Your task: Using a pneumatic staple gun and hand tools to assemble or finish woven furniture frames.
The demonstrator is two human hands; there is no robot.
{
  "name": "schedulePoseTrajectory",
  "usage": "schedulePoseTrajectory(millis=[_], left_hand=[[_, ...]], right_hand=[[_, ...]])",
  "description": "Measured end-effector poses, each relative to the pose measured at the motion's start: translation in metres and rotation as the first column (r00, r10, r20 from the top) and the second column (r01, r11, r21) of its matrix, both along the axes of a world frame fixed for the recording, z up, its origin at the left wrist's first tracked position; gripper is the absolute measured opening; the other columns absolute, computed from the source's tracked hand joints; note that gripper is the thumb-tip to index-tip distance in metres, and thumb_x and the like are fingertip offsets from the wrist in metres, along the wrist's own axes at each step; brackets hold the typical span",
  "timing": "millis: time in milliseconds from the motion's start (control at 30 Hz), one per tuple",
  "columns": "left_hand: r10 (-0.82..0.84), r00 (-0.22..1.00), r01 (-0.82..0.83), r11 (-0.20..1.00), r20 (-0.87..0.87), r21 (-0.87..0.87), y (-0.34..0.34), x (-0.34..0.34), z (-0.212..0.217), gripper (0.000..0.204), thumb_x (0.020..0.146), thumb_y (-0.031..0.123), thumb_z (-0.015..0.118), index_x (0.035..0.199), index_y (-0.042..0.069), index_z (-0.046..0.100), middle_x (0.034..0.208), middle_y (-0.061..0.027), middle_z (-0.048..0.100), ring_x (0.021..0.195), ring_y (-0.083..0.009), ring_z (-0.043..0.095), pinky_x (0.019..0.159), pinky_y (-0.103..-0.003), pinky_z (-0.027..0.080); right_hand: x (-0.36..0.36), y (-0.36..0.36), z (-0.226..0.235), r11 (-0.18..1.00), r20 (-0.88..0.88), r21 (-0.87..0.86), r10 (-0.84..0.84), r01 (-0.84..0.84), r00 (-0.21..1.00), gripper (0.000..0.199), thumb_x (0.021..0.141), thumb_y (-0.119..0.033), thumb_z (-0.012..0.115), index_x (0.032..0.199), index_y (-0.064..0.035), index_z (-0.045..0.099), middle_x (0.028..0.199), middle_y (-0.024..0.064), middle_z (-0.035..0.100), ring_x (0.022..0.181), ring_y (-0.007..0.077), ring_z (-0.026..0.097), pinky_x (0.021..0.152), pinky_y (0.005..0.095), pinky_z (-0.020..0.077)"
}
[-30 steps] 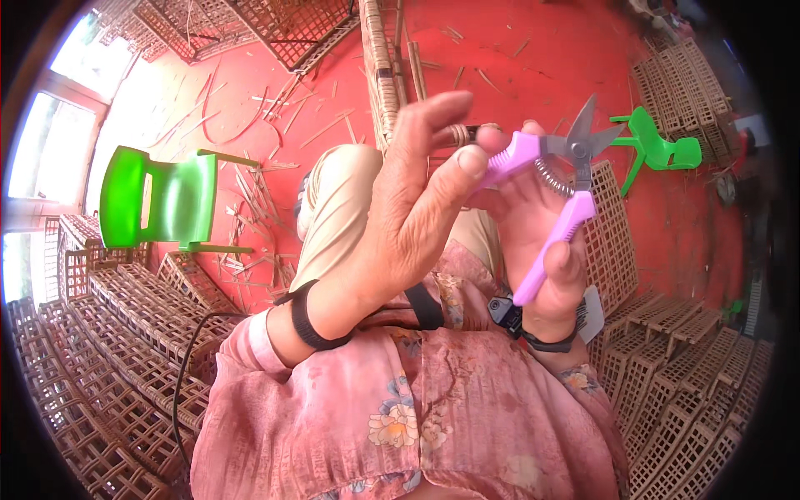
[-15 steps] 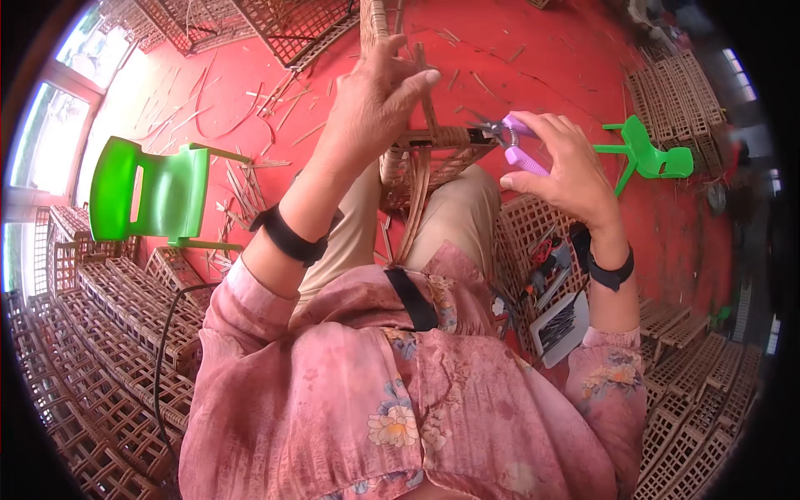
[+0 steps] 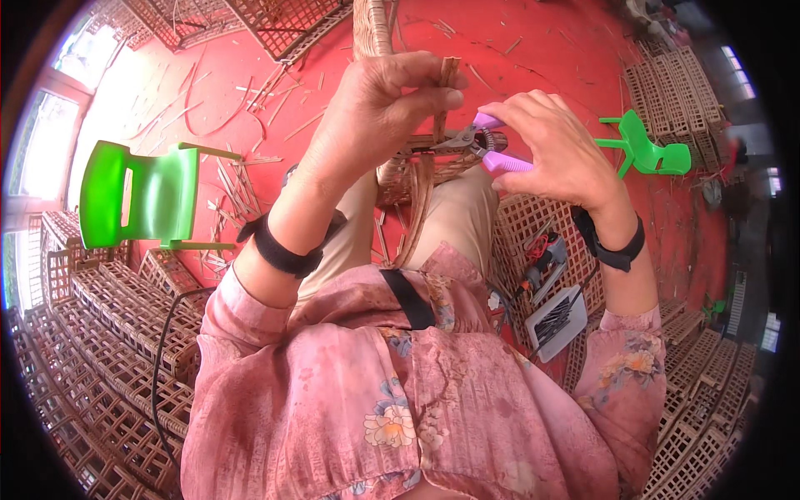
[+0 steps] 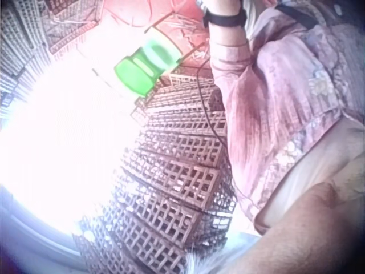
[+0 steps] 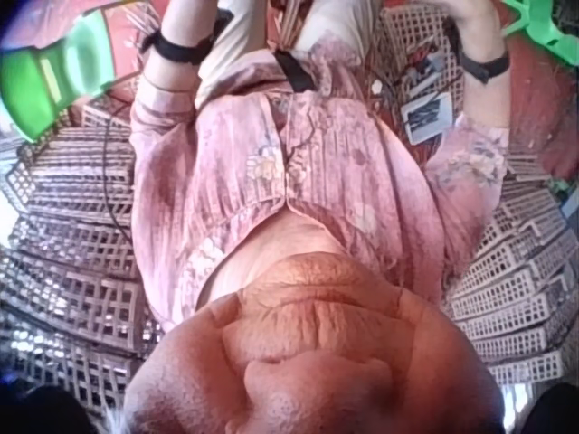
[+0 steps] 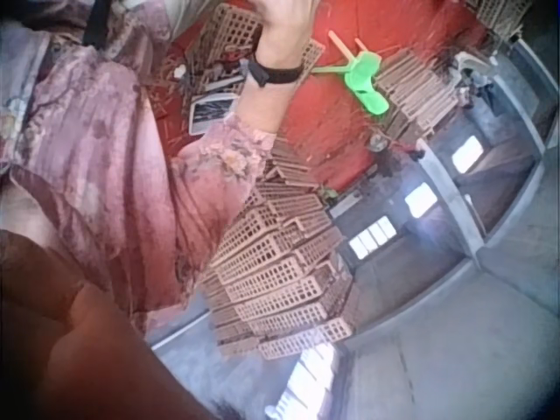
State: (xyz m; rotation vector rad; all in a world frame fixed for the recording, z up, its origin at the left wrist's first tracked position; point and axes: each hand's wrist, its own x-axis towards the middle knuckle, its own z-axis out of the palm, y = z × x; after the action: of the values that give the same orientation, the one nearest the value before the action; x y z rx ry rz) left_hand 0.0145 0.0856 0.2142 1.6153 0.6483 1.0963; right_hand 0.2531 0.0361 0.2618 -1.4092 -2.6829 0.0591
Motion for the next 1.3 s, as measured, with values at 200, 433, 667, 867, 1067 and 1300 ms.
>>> schedulePoseTrajectory(millis=[200, 433, 667, 867, 1067, 1300], left_hand=[[-0.001, 1.000, 0.001, 1.000, 0.012, 0.013, -0.001, -0.002, -0.002, 0.013, 0.086, 0.004, 0.070, 0.099, 0.001, 0.072, 0.095, -0.0027, 0.069, 0.090, -0.0097, 0.063, 0.083, -0.027, 0.051], [0.034, 0.999, -0.034, 0.998, 0.003, 0.059, 0.004, -0.001, -0.007, 0.012, 0.087, 0.005, 0.070, 0.097, -0.001, 0.072, 0.095, -0.0042, 0.069, 0.092, -0.0109, 0.063, 0.085, -0.027, 0.050], [0.150, 0.950, -0.141, 0.989, 0.273, -0.052, 0.020, -0.001, -0.015, 0.015, 0.090, 0.008, 0.067, 0.100, -0.003, 0.068, 0.088, -0.0019, 0.069, 0.084, -0.0080, 0.062, 0.079, -0.024, 0.049], [0.478, 0.841, -0.330, 0.824, -0.252, 0.461, 0.002, -0.058, -0.009, 0.072, 0.083, 0.017, 0.077, 0.144, 0.007, 0.042, 0.138, -0.0120, 0.047, 0.125, -0.0318, 0.052, 0.103, -0.043, 0.043], [0.377, 0.826, -0.168, 0.874, -0.418, 0.455, -0.052, -0.063, -0.034, 0.063, 0.066, 0.004, 0.082, 0.125, 0.010, 0.062, 0.113, -0.0124, 0.060, 0.101, -0.0270, 0.061, 0.083, -0.037, 0.051], [0.370, 0.847, -0.064, 0.784, -0.382, 0.618, -0.076, -0.028, -0.019, 0.045, 0.066, -0.007, 0.073, 0.108, 0.012, 0.073, 0.097, -0.0093, 0.063, 0.085, -0.0244, 0.063, 0.069, -0.033, 0.052]], right_hand=[[-0.004, 0.004, 0.007, 0.998, 0.110, -0.056, 0.025, -0.019, 0.994, 0.050, 0.069, -0.032, 0.072, 0.112, -0.0080, 0.061, 0.086, 0.0096, 0.057, 0.090, 0.0288, 0.055, 0.086, 0.0414, 0.0419], [-0.007, -0.002, 0.014, 0.995, 0.181, 0.018, 0.092, -0.097, 0.979, 0.036, 0.068, -0.026, 0.075, 0.091, -0.0059, 0.058, 0.077, 0.0106, 0.058, 0.081, 0.0318, 0.059, 0.080, 0.0432, 0.0454], [0.011, -0.015, -0.001, 0.999, 0.102, 0.051, -0.012, 0.006, 0.995, 0.046, 0.070, -0.032, 0.079, 0.102, -0.0047, 0.061, 0.084, 0.0129, 0.063, 0.077, 0.0298, 0.062, 0.073, 0.0405, 0.0492], [0.094, -0.043, -0.106, 0.729, -0.799, -0.444, -0.586, 0.521, 0.139, 0.067, 0.081, -0.046, 0.074, 0.126, 0.0004, 0.057, 0.101, 0.0113, 0.066, 0.089, 0.0230, 0.062, 0.086, 0.0318, 0.0476], [0.168, -0.117, -0.306, 0.163, -0.351, -0.857, -0.880, 0.489, -0.321, 0.044, 0.081, -0.052, 0.071, 0.087, -0.0095, 0.060, 0.066, 0.0040, 0.053, 0.063, 0.0142, 0.052, 0.064, 0.0301, 0.0390], [0.237, -0.149, -0.372, -0.064, -0.279, -0.823, -0.821, 0.565, -0.499, 0.055, 0.079, -0.058, 0.072, 0.065, -0.0054, 0.061, 0.046, 0.0032, 0.039, 0.048, 0.0167, 0.046, 0.057, 0.0338, 0.0410]])
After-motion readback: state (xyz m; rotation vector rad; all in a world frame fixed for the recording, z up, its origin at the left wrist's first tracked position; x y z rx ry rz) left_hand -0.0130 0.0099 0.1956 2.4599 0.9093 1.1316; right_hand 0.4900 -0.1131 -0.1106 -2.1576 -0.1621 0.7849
